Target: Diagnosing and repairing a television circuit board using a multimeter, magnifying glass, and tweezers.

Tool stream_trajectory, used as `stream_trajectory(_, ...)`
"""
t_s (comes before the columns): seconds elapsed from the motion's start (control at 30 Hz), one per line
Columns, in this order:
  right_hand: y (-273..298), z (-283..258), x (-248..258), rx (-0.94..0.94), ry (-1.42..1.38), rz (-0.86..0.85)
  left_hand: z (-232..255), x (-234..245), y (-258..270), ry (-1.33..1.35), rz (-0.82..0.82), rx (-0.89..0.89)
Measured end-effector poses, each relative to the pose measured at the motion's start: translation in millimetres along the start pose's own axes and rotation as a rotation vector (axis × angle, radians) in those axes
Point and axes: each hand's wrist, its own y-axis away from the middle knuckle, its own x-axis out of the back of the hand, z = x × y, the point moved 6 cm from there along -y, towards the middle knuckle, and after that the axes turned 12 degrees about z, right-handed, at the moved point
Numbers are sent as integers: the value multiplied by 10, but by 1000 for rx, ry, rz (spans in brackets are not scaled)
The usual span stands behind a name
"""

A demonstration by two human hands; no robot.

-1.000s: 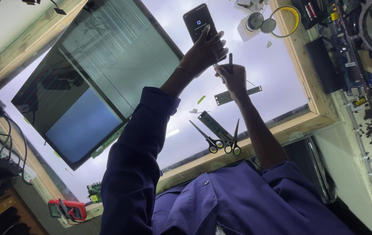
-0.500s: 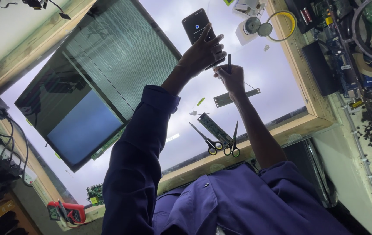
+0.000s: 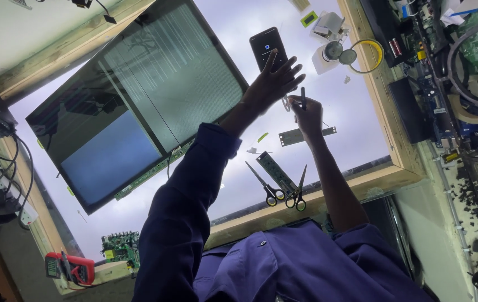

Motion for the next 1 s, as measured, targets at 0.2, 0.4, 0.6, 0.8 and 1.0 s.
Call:
stream_trajectory(0.2,497,-197,542,295,80,97,482,1134,818,477,166,334)
stream_trajectory(0.4,1153,-14,692,261,126,28,1270,1641,2147,1068,240,913)
stream_trajectory(0.6,1860,-44,287,304,116,-183,1980,1549,3310,1043,231,1447)
stream_trajectory(0.8,2517,-537,-231,389,5,-434,2193,1595,4058,385,62,1561)
stream_trajectory(1.0,2947,-565,-427,409,23,-563,2127,1827,4339,248,-36,1499)
